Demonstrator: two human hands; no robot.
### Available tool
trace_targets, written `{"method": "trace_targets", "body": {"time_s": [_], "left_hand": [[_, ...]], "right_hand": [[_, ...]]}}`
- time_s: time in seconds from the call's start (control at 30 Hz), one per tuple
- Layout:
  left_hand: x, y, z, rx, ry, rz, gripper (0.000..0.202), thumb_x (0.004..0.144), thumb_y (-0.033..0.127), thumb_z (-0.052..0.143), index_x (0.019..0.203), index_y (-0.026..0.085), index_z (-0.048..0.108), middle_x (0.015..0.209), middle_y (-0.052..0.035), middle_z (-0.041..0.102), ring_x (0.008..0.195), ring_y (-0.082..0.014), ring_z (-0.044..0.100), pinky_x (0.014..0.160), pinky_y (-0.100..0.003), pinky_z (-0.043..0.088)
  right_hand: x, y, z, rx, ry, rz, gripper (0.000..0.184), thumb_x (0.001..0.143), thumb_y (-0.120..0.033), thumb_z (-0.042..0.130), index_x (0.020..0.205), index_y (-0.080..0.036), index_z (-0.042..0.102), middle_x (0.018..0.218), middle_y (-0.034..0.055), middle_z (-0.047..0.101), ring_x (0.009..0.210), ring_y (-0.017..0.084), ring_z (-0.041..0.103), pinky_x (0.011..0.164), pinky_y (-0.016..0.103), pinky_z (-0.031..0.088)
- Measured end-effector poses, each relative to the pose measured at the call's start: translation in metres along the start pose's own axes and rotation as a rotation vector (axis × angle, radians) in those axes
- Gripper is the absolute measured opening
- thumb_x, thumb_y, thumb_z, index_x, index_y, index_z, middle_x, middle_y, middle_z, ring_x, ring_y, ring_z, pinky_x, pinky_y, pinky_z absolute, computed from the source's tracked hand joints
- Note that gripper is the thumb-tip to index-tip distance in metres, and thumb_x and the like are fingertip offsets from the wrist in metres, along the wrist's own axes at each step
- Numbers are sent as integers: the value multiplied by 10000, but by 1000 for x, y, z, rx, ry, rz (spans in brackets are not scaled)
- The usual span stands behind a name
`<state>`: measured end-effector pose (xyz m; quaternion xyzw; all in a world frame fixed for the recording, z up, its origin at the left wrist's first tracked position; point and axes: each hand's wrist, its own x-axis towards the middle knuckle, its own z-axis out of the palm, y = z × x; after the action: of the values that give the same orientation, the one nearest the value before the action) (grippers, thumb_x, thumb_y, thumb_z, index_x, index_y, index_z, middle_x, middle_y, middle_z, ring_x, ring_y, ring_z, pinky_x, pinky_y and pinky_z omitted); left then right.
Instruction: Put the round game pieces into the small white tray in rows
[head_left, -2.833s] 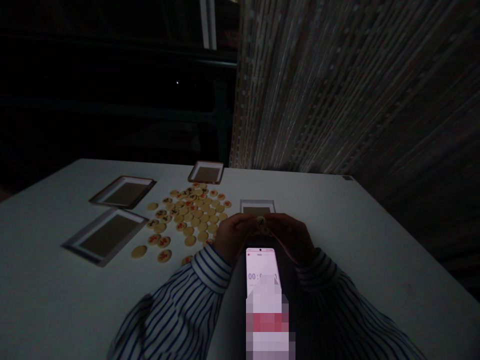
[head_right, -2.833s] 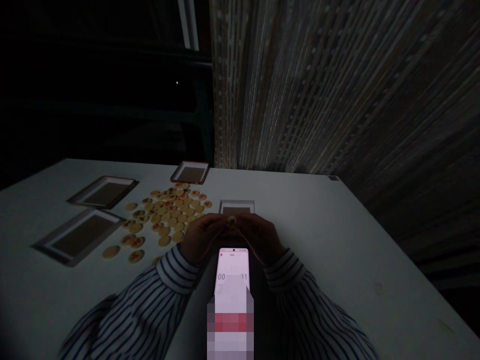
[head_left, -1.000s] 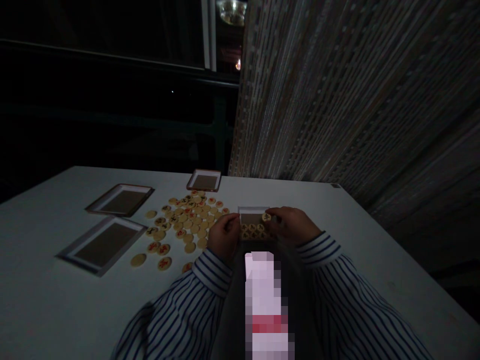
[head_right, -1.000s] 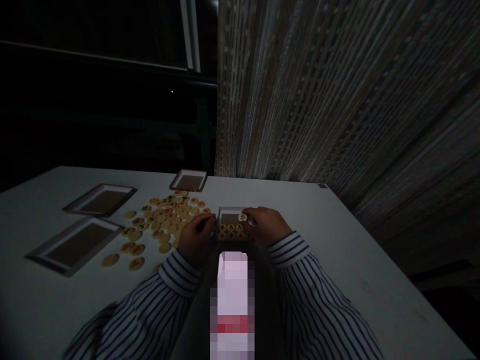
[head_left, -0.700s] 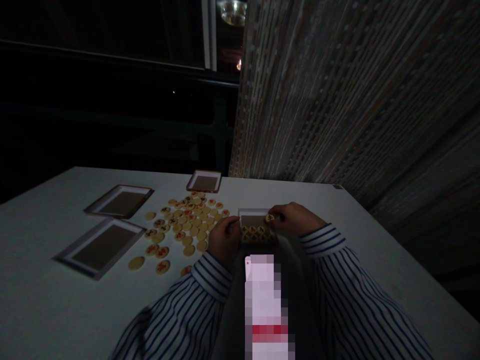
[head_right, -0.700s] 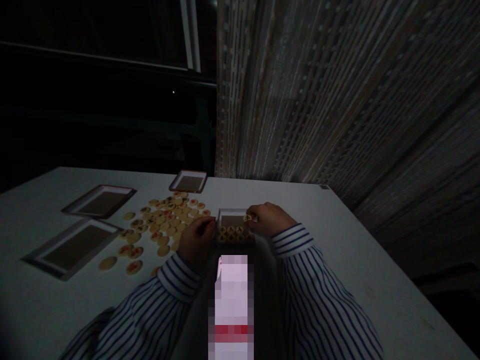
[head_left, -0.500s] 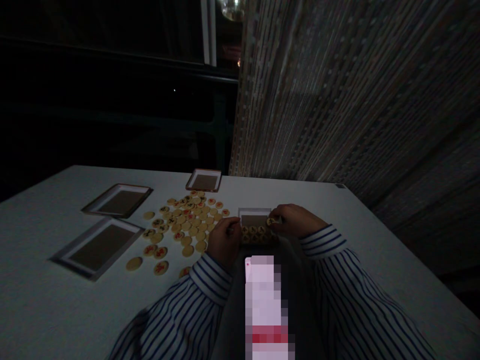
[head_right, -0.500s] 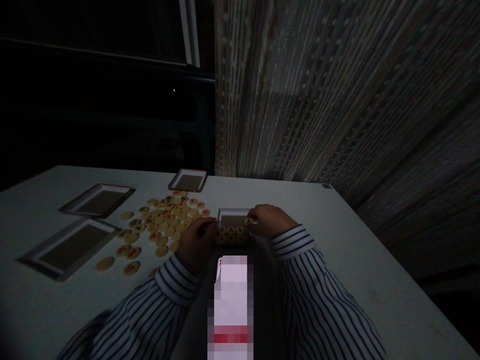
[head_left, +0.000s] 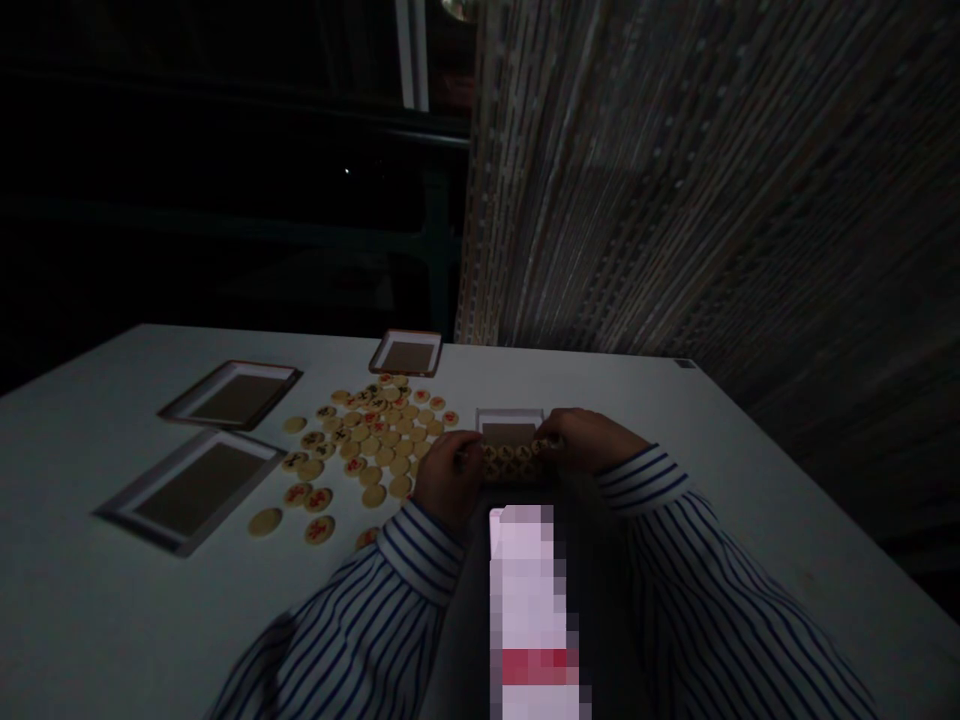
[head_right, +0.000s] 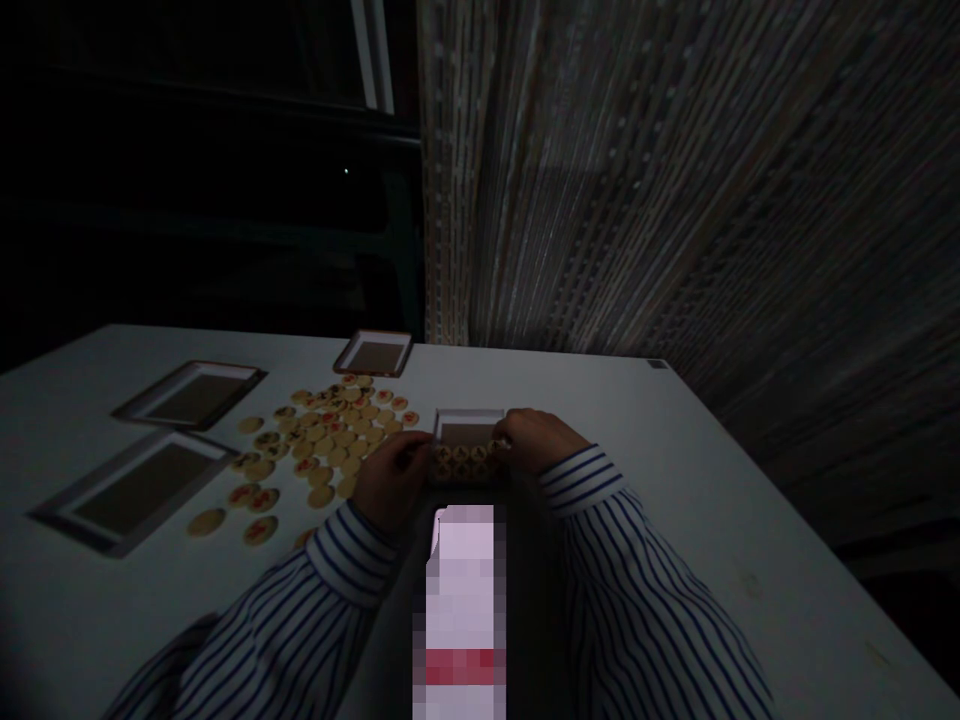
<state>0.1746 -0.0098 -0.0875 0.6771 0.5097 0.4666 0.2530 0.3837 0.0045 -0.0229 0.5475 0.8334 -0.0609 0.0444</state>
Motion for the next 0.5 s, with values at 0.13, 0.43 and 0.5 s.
{"method": "trace_targets", "body": {"time_s": [0.13,0.43,0.5], "left_hand": [[0,1,-1,38,-28,13,172,756,200,495,848,152,632,840,-67,649,776,-164,598,709,-294,482],[0,0,0,44,-27,42,150,757,183,504,832,151,629,832,-65,655,786,-161,600,707,-285,485],[0,0,0,49,-29,42,144,756,181,509,828,154,630,824,-59,654,780,-155,599,703,-280,486]], "right_hand": [[0,1,3,2,13,1,254,706,-310,562,920,-225,669,888,67,653,796,204,589,641,285,413],[1,3,4,1,-24,15,274,717,-302,555,957,-225,661,904,68,655,817,201,589,655,281,414],[1,3,4,-4,-41,17,285,715,-308,556,970,-228,654,906,62,654,813,194,587,651,275,414]]}}
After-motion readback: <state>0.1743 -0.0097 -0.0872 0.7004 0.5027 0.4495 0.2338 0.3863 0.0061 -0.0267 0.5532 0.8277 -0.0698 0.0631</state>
